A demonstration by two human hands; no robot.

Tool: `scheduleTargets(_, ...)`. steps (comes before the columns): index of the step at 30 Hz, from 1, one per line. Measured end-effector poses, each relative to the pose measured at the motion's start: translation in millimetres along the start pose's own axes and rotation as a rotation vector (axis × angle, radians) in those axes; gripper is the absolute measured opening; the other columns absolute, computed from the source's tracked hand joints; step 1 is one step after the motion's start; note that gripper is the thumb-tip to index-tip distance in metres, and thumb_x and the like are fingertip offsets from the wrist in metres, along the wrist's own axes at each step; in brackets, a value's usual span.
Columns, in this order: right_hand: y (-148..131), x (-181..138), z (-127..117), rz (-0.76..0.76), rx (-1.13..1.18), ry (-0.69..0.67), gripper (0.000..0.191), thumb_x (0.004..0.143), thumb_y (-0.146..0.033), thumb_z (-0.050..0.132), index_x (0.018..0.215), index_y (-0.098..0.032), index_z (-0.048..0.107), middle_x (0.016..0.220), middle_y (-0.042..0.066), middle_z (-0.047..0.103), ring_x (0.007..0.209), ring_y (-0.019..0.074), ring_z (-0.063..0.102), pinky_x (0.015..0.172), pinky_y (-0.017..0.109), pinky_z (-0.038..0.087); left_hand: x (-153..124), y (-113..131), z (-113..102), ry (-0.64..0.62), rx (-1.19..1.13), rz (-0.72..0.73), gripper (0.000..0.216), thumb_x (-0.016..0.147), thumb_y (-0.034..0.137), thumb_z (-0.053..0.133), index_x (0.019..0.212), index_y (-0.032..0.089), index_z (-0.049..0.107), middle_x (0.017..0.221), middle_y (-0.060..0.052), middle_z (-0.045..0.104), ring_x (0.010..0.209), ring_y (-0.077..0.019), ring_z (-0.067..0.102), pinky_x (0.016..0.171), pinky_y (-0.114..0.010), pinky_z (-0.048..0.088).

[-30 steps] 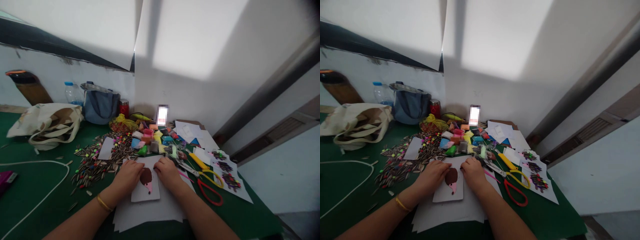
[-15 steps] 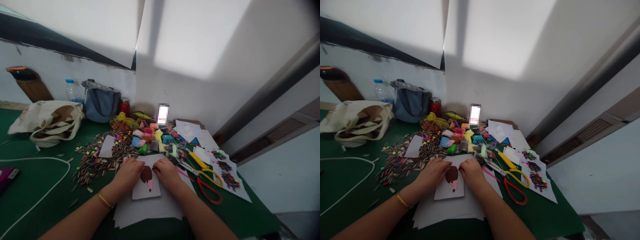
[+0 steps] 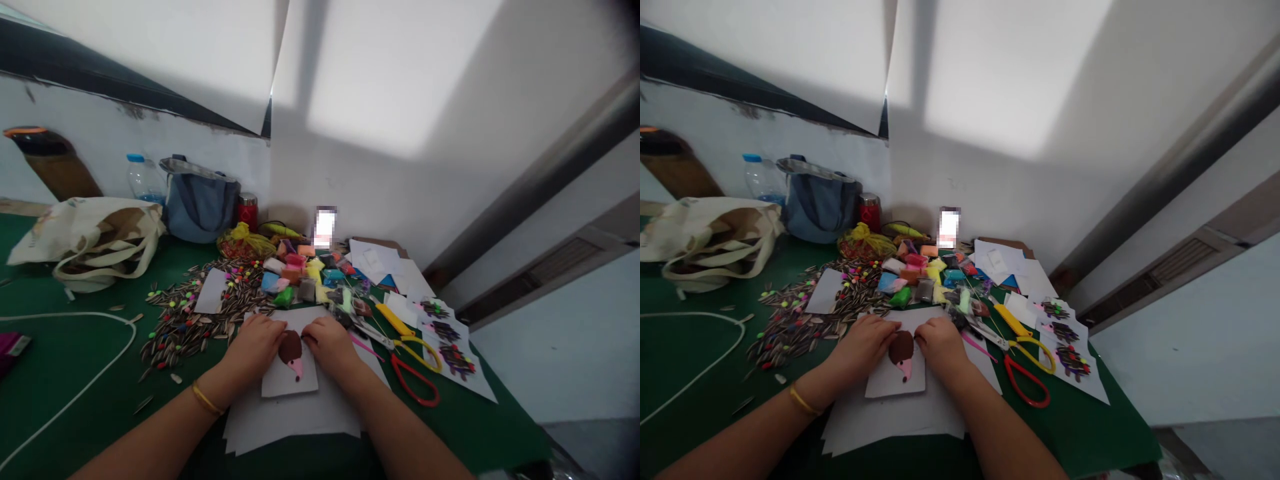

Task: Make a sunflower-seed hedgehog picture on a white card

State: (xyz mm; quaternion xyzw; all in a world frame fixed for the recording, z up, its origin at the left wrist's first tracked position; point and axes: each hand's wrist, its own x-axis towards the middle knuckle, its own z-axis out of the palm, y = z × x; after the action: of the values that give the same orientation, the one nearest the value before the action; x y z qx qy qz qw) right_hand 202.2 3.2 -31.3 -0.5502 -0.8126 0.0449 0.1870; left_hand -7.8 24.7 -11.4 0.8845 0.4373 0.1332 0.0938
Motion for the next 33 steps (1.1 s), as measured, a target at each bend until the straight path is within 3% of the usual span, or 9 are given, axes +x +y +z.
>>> scheduleTargets(16,-2.1,0.0,1.5,0.015,0.012,-0.001,0.007,0.088,-0.020,0.065,0.088,-0.020,0.072,0.088,0.003,0.066,0.088,0.0176,0.057,0.080,0.028,0.041,-0.4,1.6,-0.8,-0.001,-0.006,0.000,0.027,0.098,0.025,0.041,0.107,0.020,0.067,0.094,-0.008,0.070,0.097,-0.0250,0.059,0.092,-0.040,0.038)
scheduleTargets(33,0.7,-9.2,-15.2,-0.042,0.026,0.011,0.027,0.090,-0.012,0.056,0.109,-0.020,0.073,0.100,0.007,0.070,0.094,0.0181,0.061,0.088,0.029,0.046,-0.4,0.5,-0.9,0.002,-0.015,0.003,0.026,0.097,0.024,0.043,0.106,0.021,0.067,0.093,-0.008,0.070,0.095,-0.0246,0.059,0.094,-0.041,0.037)
